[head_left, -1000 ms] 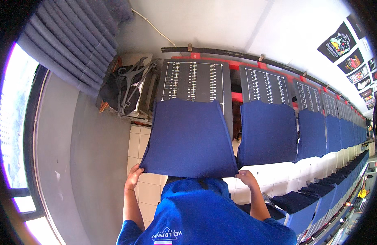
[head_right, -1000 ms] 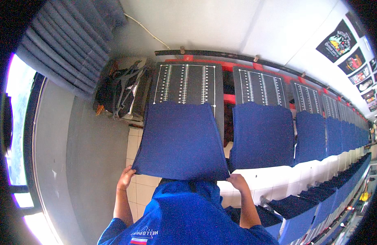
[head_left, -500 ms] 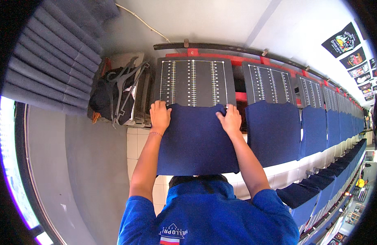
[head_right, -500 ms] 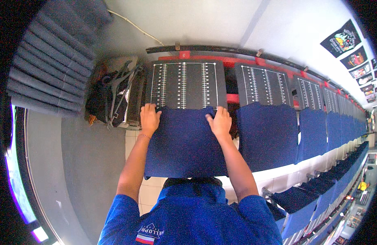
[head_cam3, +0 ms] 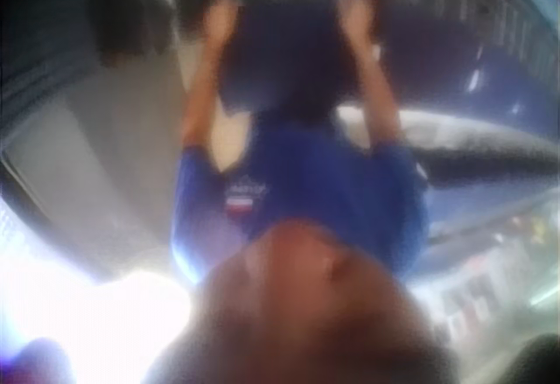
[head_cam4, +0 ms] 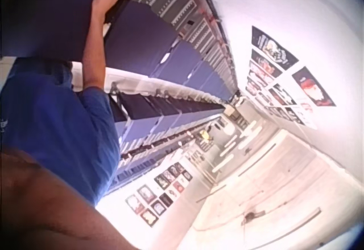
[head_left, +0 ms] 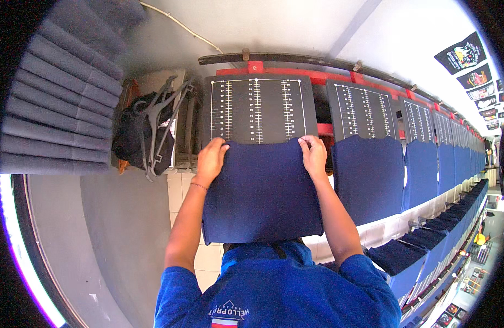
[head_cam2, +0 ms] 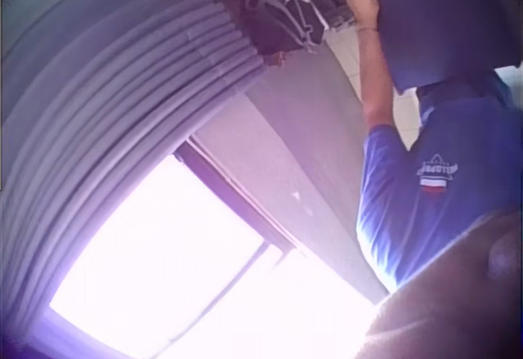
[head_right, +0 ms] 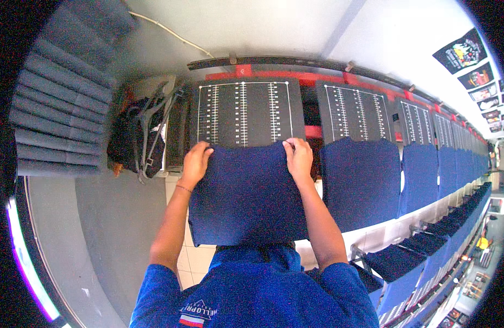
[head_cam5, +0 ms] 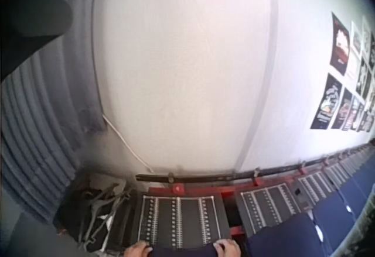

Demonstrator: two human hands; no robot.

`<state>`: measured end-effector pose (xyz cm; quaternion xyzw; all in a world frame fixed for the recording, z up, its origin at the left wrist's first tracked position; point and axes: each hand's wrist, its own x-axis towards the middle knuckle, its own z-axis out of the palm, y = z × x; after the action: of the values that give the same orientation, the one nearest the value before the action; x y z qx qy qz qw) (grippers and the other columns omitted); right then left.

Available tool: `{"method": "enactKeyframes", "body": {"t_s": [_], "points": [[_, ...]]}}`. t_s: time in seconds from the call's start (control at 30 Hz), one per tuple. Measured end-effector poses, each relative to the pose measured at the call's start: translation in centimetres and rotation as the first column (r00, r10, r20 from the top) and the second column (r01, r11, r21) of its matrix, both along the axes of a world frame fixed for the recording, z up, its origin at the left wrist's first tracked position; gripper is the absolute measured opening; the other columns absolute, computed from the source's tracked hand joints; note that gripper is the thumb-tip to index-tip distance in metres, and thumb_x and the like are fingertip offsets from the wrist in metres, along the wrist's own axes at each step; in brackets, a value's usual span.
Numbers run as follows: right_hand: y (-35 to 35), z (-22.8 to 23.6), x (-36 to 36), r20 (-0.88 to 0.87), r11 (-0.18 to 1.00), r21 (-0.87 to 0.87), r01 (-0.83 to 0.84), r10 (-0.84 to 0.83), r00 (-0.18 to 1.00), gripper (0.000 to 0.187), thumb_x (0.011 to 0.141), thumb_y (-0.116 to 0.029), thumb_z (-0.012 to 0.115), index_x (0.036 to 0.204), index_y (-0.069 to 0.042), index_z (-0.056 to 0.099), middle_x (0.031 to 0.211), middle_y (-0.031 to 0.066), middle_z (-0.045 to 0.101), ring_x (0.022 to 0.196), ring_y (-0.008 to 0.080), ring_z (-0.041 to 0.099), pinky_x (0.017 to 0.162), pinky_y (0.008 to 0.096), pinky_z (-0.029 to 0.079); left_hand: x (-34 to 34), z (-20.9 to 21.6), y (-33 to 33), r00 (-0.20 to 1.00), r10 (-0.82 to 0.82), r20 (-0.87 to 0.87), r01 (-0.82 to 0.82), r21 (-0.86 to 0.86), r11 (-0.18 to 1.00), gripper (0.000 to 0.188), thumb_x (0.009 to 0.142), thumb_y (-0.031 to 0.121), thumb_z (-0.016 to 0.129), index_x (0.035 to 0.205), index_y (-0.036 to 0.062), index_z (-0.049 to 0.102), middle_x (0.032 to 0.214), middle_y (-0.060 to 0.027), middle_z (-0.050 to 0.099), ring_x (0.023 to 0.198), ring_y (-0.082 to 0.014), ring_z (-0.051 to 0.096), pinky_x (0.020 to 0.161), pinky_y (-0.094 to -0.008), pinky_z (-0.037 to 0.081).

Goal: The person aligns blue shirts onto screen-printing boards, smooths the fabric by hand, and uses a heat gun to dry ink on several items in a workshop row.

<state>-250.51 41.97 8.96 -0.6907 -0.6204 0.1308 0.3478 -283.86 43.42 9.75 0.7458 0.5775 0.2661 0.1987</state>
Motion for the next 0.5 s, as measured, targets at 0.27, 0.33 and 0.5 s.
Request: {"method": "enactKeyframes", "body": {"t_s": [0.27,0.33,0.5], "points": [[2.2,-1.6,-0.5,0.047,1.0,-0.028,-0.009,0.01,0.999,0.016,0.086,-0.022,0.069,0.085,-0.006,0.069,0.087,0.0126,0.069,0.084,0.0332,0.063,0.078,0.0448,0.047,-1.0,-0.2,2.7,0.986,-0.053,-0.156,0.05,-0.022,0.998,0.021,0.093,0.023,0.059,0.097,0.0024,0.055,0.098,-0.0179,0.064,0.087,-0.0413,0.063,0.072,-0.0487,0.052],[2.3,-1.8,-0.6,0.079,1.0,-0.028,-0.009,0.011,0.997,0.015,0.085,-0.022,0.069,0.084,-0.007,0.07,0.087,0.012,0.069,0.084,0.0328,0.062,0.077,0.0455,0.047,-1.0,-0.1,2.7,0.982,-0.06,-0.181,0.049,-0.063,0.997,0.022,0.092,0.023,0.06,0.098,0.003,0.055,0.1,-0.0174,0.063,0.089,-0.04,0.063,0.073,-0.0483,0.051],[2.0,-1.6,-1.3,0.217,1.0,-0.024,-0.003,0.008,0.976,0.025,0.083,-0.025,0.07,0.1,-0.006,0.066,0.099,0.0131,0.066,0.09,0.0348,0.061,0.079,0.0463,0.046,0.8,2.1,1.4,0.956,-0.025,-0.292,0.058,0.104,0.993,0.033,0.088,0.03,0.064,0.111,0.0064,0.059,0.117,-0.0127,0.06,0.111,-0.0335,0.056,0.094,-0.0461,0.044]]}}
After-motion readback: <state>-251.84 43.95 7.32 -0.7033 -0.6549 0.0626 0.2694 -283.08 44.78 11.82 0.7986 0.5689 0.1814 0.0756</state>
